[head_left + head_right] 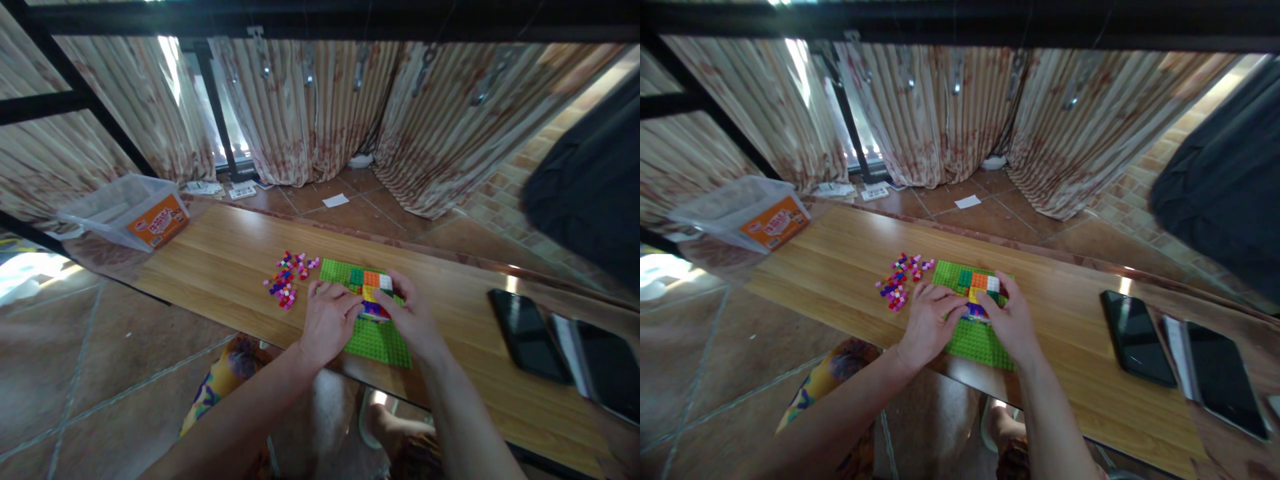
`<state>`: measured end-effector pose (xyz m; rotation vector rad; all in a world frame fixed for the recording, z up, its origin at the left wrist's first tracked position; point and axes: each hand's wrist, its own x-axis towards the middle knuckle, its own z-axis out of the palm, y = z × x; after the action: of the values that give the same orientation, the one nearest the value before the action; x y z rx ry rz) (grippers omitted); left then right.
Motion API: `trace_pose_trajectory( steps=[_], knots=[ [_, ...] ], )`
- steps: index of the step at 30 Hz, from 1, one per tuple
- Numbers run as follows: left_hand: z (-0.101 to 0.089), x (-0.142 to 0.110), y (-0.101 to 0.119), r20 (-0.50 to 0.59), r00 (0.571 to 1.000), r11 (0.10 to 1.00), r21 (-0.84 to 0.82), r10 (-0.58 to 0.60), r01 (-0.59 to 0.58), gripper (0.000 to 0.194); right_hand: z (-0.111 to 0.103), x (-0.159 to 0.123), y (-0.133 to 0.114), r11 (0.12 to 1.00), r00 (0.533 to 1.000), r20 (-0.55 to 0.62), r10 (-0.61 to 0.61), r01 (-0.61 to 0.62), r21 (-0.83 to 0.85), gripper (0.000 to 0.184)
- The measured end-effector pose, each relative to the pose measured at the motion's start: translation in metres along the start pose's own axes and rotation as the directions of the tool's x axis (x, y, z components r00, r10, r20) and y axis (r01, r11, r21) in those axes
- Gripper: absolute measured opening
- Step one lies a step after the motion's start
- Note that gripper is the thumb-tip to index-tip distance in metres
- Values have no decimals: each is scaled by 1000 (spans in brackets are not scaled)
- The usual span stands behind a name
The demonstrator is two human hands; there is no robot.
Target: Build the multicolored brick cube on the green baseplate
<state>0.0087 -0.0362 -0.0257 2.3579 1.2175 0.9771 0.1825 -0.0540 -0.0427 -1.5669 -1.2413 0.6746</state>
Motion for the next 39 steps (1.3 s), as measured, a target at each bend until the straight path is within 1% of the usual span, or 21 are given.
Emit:
trace_pose_trajectory(
  steps=[4,8,13,16,21,27,32,37,39],
  knots=[
    [1,0,3,-15,999,999,-5,-53,53,11,0,-2,-2,998,1000,14,19,-18,-57,70],
    [2,0,5,-18,998,998,-11,-66,66,13,0,-2,0,995,999,38,14,-10,-96,72],
    [2,-2,6,-18,998,998,-6,-60,59,14,1,-1,-3,990,999,15,40,-37,-135,73],
    [3,-2,7,-19,998,998,2,-59,59,15,1,0,-5,991,999,17,46,-43,-127,73],
    [3,-3,8,-20,998,998,6,-66,66,16,1,0,-7,991,999,9,37,-36,-132,68],
    [6,-3,8,-42,997,998,-8,-59,59,14,0,0,-6,991,999,37,33,-28,-130,69],
    [9,-2,7,-52,997,999,-8,-49,48,17,-1,2,-4,986,999,40,33,-26,-165,71],
    [8,-2,5,-37,998,999,-11,-45,44,18,-4,1,-1,976,998,66,10,4,-218,71],
    [7,0,3,-25,999,999,-7,-39,39,19,-5,0,0,977,997,79,1,16,-212,70]
  ],
)
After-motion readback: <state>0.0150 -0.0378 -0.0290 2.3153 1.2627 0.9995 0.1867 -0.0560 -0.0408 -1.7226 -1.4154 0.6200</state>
